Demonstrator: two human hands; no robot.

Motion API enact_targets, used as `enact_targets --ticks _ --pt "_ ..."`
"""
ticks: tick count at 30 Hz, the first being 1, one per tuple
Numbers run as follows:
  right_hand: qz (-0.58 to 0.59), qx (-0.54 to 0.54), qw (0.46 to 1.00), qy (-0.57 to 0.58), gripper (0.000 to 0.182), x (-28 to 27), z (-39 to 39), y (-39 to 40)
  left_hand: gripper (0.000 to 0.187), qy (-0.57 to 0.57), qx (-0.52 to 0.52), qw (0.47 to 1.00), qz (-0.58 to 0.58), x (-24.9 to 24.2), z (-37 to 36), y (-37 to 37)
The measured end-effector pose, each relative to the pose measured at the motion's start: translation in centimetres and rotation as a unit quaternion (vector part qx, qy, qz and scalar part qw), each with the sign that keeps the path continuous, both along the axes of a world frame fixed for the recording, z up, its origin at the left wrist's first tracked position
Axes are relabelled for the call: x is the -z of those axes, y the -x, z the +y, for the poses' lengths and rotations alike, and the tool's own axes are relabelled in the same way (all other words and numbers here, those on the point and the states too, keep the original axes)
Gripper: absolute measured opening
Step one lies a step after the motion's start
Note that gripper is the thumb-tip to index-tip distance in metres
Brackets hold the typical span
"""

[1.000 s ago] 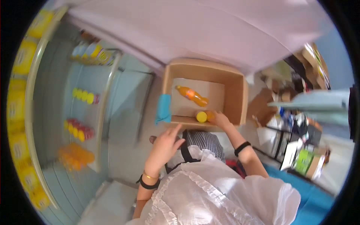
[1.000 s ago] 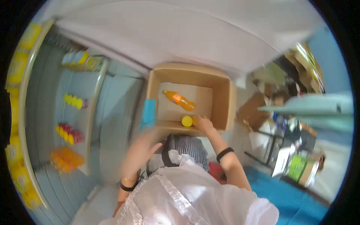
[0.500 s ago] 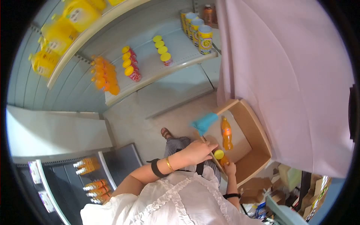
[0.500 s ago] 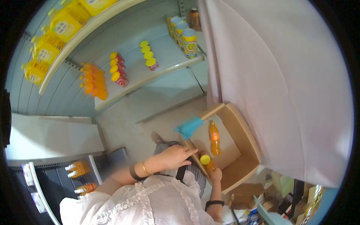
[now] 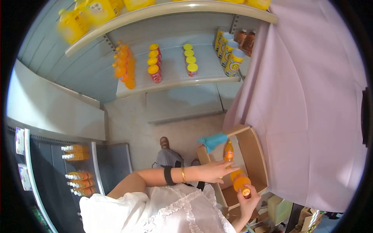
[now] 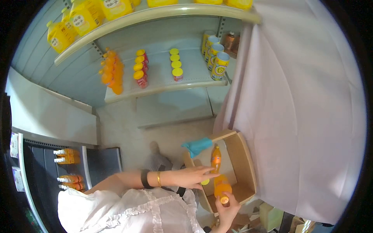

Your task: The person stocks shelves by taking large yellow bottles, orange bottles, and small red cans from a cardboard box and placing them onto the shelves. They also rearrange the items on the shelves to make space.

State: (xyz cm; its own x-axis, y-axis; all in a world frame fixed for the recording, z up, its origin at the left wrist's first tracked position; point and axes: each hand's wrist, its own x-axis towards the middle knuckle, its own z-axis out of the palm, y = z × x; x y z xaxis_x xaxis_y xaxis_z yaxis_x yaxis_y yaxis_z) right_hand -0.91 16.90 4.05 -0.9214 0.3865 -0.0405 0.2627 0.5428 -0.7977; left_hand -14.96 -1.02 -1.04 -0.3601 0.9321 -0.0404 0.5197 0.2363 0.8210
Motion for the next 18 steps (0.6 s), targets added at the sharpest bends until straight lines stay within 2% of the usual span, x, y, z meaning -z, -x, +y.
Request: enact_targets --ticks 2,5,6,8,10,12,14,18 --pt "-0.006 -0.011 1.000 0.002 0.023 -2.8 -2.3 1.6 0.081 -0.138 -0.037 0.989 0.043 -1.4 -0.1 -0.3" --pt "0.043 -0.042 0.998 0.026 0.024 -3.9 -5.9 3.5 0.082 -0.209 -0.091 0.974 -0.004 -2.4 -1.4 -0.5" --pt "0.058 -0.044 0.996 0.042 0.024 -4.3 -7.2 4.2 0.082 -0.211 -0.093 0.973 0.004 -2.4 -2.5 0.0" --pt "0.118 -0.083 0.989 0.017 0.023 -3.5 -9.1 5.6 0.071 -0.206 -0.113 0.972 0.004 -2.7 -5.7 1.3" --pt "0.099 -0.107 0.987 0.068 0.023 -4.0 -12.7 7.0 0.074 -0.189 -0.103 0.977 0.000 -3.4 -9.6 2.6" --pt "0.072 -0.121 0.990 0.029 0.025 -4.5 -15.9 8.2 0.076 -0.171 -0.095 0.981 -0.016 -3.4 -12.9 3.2" --pt "0.067 -0.165 0.983 0.046 0.023 -4.6 -18.8 9.2 0.075 -0.202 -0.122 0.972 0.006 -2.3 -15.9 3.6" --pt "0.057 -0.201 0.977 0.037 0.024 -3.7 -23.2 10.6 0.070 -0.180 -0.185 0.966 0.011 -1.5 -21.0 2.9"
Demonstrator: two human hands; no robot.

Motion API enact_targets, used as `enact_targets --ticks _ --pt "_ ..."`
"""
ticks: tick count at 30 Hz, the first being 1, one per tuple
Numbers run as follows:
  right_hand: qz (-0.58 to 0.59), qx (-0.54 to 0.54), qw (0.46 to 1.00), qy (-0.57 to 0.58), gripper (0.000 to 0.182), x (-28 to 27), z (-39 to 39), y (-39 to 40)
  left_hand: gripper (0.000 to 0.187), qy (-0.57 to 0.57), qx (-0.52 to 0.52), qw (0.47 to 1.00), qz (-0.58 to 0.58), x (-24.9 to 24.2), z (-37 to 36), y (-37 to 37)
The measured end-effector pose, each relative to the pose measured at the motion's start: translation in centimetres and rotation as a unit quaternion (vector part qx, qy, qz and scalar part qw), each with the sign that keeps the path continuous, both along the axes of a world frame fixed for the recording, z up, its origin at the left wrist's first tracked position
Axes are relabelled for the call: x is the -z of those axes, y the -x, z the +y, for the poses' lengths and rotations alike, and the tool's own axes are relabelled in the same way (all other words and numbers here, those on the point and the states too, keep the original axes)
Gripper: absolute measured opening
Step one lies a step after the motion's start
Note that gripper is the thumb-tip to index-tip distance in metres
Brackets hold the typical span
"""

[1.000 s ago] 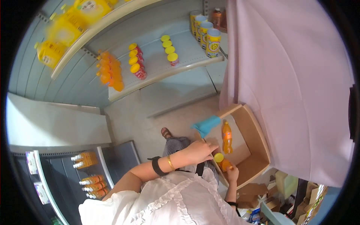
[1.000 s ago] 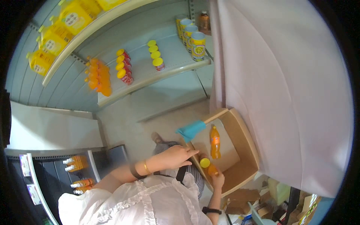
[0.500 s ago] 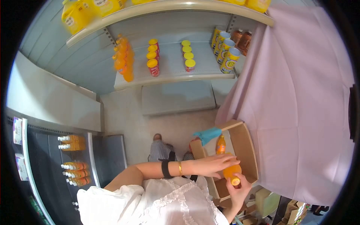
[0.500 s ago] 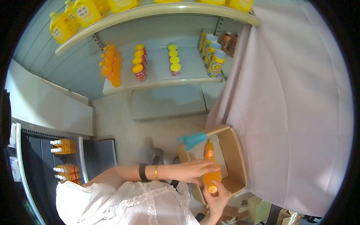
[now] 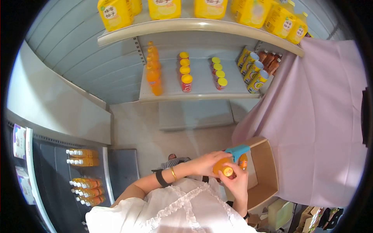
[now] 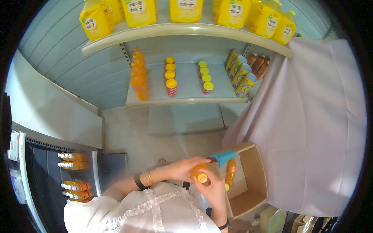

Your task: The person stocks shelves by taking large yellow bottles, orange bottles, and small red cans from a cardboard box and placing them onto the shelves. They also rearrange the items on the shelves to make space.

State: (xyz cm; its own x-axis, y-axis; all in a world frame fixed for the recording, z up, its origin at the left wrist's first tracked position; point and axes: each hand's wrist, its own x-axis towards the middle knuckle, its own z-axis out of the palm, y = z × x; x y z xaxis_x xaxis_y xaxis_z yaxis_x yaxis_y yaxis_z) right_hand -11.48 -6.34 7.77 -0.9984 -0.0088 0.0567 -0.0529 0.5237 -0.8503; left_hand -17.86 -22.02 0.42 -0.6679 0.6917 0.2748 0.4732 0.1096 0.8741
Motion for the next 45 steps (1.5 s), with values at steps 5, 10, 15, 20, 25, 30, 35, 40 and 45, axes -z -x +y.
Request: enact_targets --ticks 5,10,15,20,25,30,35,40,45 --pt "-0.017 -0.034 0.999 -0.002 0.023 -1.2 -6.2 1.5 0.068 0.028 0.012 0.999 -0.032 -2.1 -6.5 0.5" --pt "0.018 -0.057 0.998 -0.001 0.023 0.6 -11.4 3.2 0.064 0.074 -0.032 0.995 -0.055 -1.6 -12.1 0.8" --pt "0.007 -0.137 0.990 -0.026 0.027 1.8 -14.1 5.0 0.067 0.091 -0.117 0.989 -0.008 0.7 -15.4 1.1" --pt "0.024 -0.196 0.980 -0.034 0.027 1.2 -15.8 9.2 0.067 0.068 -0.190 0.979 -0.038 0.3 -16.7 2.4" --pt "0.031 -0.234 0.972 -0.018 0.026 1.9 -17.2 14.4 0.065 0.078 -0.219 0.972 -0.044 -0.8 -18.2 6.1" --pt "0.023 -0.252 0.966 0.052 0.026 3.7 -18.2 22.0 0.069 0.086 -0.263 0.958 -0.080 1.0 -18.9 12.4" --pt "-0.002 -0.232 0.971 0.059 0.029 5.0 -19.4 28.9 0.061 0.089 -0.357 0.927 -0.072 2.7 -19.4 17.9" --pt "0.033 -0.207 0.975 0.078 0.031 8.2 -21.4 36.0 0.053 0.087 -0.435 0.893 -0.077 4.0 -21.5 18.7" --pt "0.044 -0.224 0.972 0.063 0.036 11.4 -24.1 41.1 0.047 0.026 -0.523 0.838 -0.154 4.7 -25.4 19.2"
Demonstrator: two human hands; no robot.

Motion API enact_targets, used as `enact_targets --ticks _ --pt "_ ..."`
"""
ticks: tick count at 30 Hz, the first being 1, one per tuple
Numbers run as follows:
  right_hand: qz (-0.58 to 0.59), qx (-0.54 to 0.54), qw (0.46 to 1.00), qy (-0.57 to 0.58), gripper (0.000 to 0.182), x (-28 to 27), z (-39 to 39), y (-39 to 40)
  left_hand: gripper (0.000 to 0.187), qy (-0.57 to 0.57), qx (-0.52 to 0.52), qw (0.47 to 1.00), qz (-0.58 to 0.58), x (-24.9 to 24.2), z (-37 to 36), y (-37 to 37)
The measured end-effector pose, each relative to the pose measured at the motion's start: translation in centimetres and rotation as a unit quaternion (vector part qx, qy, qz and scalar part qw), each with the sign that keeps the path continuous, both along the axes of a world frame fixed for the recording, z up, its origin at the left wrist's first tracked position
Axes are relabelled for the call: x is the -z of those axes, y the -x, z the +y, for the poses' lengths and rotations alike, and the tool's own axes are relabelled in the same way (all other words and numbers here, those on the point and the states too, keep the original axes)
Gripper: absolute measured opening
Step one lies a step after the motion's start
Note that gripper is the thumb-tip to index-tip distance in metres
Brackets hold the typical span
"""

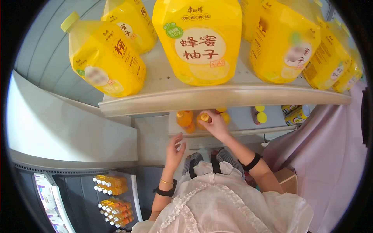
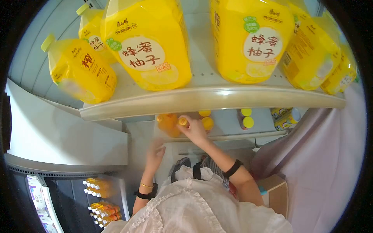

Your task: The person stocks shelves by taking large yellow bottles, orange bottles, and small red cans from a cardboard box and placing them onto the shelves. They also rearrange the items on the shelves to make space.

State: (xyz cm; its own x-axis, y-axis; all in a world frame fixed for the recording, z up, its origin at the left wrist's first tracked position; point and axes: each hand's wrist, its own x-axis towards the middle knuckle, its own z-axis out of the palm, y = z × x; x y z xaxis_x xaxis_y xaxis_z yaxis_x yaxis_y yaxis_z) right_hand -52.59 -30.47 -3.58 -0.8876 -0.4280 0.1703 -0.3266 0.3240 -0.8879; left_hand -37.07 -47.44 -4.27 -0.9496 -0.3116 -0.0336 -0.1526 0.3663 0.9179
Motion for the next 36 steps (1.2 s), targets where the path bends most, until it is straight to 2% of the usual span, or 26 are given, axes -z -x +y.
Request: enact_targets --ticks 3,5,6,9,12,16,18,21,25,28,31,34,36 --pt "0.010 0.016 0.999 -0.034 0.039 2.1 -1.7 1.8 0.046 -0.018 -0.033 0.999 0.003 0.3 -2.5 1.2" --pt "0.172 0.038 0.984 0.008 0.039 2.7 -2.6 2.8 0.047 -0.024 -0.039 0.999 0.006 0.2 -3.4 2.5" --pt "0.174 0.042 0.984 0.008 0.039 2.6 -2.9 3.4 0.048 -0.035 -0.052 0.998 0.010 0.1 -3.7 3.2" --pt "0.079 0.043 0.995 0.044 0.039 2.4 -3.8 3.8 0.051 -0.003 -0.042 0.999 0.017 -0.6 -4.3 4.2" --pt "0.084 0.056 0.994 0.043 0.039 1.6 -3.9 4.3 0.057 -0.048 -0.043 0.997 -0.031 -1.5 -4.1 5.8" --pt "0.084 0.079 0.993 0.038 0.039 0.8 -3.5 3.9 0.053 -0.055 0.001 0.995 -0.085 -0.1 -4.8 7.4" --pt "0.082 0.090 0.992 0.035 0.039 0.5 -3.5 3.6 0.043 -0.042 0.079 0.996 0.025 0.9 -5.1 8.3" --pt "0.081 0.105 0.991 0.031 0.039 0.1 -3.9 3.2 0.035 -0.033 0.111 0.993 0.026 1.9 -5.3 9.4" --pt "0.080 0.101 0.991 0.021 0.039 -0.7 -4.5 3.5 0.035 -0.037 0.137 0.990 0.009 2.8 -5.3 9.9" --pt "0.074 0.090 0.993 0.005 0.039 -1.9 -4.4 4.0 0.036 -0.071 0.189 0.979 0.027 2.4 -5.0 10.2" --pt "0.053 0.069 0.996 -0.018 0.039 -3.9 -4.0 4.5 0.038 -0.027 0.148 0.988 0.032 1.5 -4.8 9.6" --pt "0.030 0.050 0.998 -0.034 0.039 -5.8 -3.8 4.9 0.045 -0.015 0.180 0.983 0.022 0.5 -4.9 9.5" --pt "0.016 0.046 0.998 -0.040 0.039 -6.5 -3.8 4.7 0.058 0.003 0.177 0.983 0.045 1.8 -5.4 9.4"
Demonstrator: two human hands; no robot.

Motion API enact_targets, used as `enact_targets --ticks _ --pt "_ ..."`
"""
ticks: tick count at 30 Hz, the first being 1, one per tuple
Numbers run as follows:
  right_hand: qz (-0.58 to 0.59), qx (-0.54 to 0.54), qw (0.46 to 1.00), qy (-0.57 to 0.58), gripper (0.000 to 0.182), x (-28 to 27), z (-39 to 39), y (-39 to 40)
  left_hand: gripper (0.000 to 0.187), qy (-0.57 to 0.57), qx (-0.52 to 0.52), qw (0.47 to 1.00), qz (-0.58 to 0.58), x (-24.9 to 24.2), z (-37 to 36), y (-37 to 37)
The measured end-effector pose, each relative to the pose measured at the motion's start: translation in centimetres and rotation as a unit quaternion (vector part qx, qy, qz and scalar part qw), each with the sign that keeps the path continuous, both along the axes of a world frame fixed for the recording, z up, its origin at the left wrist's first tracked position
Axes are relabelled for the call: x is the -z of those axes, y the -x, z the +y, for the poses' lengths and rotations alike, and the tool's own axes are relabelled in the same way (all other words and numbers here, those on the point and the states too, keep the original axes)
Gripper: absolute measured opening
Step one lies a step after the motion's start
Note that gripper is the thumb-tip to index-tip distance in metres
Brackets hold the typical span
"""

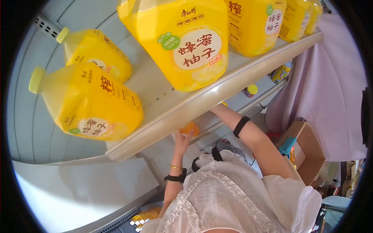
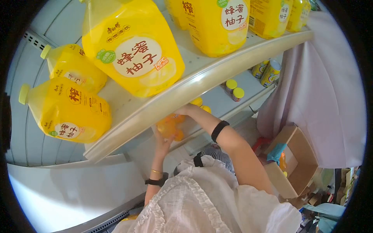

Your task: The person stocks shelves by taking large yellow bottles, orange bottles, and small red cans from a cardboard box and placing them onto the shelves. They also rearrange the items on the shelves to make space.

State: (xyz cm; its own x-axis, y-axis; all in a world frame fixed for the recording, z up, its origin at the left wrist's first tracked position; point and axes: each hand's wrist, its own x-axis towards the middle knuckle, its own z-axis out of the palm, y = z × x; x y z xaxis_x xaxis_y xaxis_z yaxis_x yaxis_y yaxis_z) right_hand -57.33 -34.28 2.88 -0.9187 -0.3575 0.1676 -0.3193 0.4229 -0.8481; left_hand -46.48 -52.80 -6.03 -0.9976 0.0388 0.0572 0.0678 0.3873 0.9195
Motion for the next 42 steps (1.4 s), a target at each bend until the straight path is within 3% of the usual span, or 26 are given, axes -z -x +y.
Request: enact_targets --ticks 1,3,5,9,11,13,15,19,21,23,25,27,29,31,33,36,42 --pt "-0.003 0.000 1.000 -0.002 0.039 0.0 -0.1 0.0 0.058 0.000 0.003 1.000 0.002 1.2 -0.4 0.1" --pt "-0.008 0.003 1.000 -0.001 0.039 0.6 -0.4 0.0 0.079 -0.104 0.044 0.994 -0.002 4.1 -1.5 0.5" --pt "0.097 0.002 0.991 -0.090 0.043 3.4 -0.6 0.4 0.085 -0.076 0.025 0.996 -0.037 6.2 -2.5 0.1" --pt "0.030 -0.022 0.998 -0.041 0.047 5.4 -0.8 1.0 0.097 -0.026 0.000 0.997 -0.074 5.1 -3.7 -1.2" --pt "0.009 0.040 0.996 0.081 0.048 7.8 -1.2 -0.1 0.095 -0.048 -0.009 0.993 -0.104 3.9 -4.6 -1.8" --pt "0.110 0.133 0.974 0.146 0.043 11.3 -1.5 -2.0 0.093 -0.070 -0.019 0.988 -0.136 3.7 -5.9 -2.4" --pt "0.003 0.202 0.974 0.100 0.039 13.0 -1.0 -6.3 0.085 -0.043 0.008 0.978 -0.205 4.1 -7.5 -3.2" --pt "-0.102 0.150 0.983 0.036 0.029 18.5 0.9 -16.4 0.076 -0.033 0.065 0.980 -0.185 7.4 -9.9 -5.5" --pt "-0.089 0.117 0.989 0.002 0.024 23.2 2.3 -20.5 0.072 -0.001 0.106 0.960 -0.258 7.3 -10.3 -6.7" --pt "-0.089 0.134 0.987 -0.011 0.023 25.8 3.7 -23.8 0.071 0.014 0.144 0.955 -0.258 7.3 -10.3 -7.7" --pt "-0.090 0.159 0.983 -0.023 0.022 26.2 3.7 -26.3 0.071 0.032 0.190 0.947 -0.257 8.1 -10.6 -8.1" --pt "-0.191 0.261 0.946 -0.016 0.021 25.6 3.8 -27.8 0.068 0.017 0.237 0.934 -0.268 10.4 -10.7 -7.9" --pt "-0.212 0.306 0.928 -0.001 0.021 25.3 3.2 -29.1 0.067 0.026 0.270 0.924 -0.268 12.7 -10.2 -7.1" --pt "-0.226 0.348 0.910 0.012 0.022 25.5 2.8 -30.5 0.066 0.032 0.300 0.917 -0.261 12.3 -8.5 -6.2" --pt "-0.188 0.322 0.928 -0.008 0.023 26.2 2.3 -31.9 0.062 0.103 0.350 0.912 -0.186 9.1 -5.9 -5.5" --pt "-0.210 0.275 0.938 -0.031 0.028 26.6 3.0 -33.6 0.060 0.144 0.366 0.906 -0.153 8.0 -2.7 -5.1" --pt "-0.221 0.242 0.944 -0.050 0.031 26.3 7.9 -35.8 0.059 0.079 0.372 0.905 -0.191 4.9 3.5 -9.2"
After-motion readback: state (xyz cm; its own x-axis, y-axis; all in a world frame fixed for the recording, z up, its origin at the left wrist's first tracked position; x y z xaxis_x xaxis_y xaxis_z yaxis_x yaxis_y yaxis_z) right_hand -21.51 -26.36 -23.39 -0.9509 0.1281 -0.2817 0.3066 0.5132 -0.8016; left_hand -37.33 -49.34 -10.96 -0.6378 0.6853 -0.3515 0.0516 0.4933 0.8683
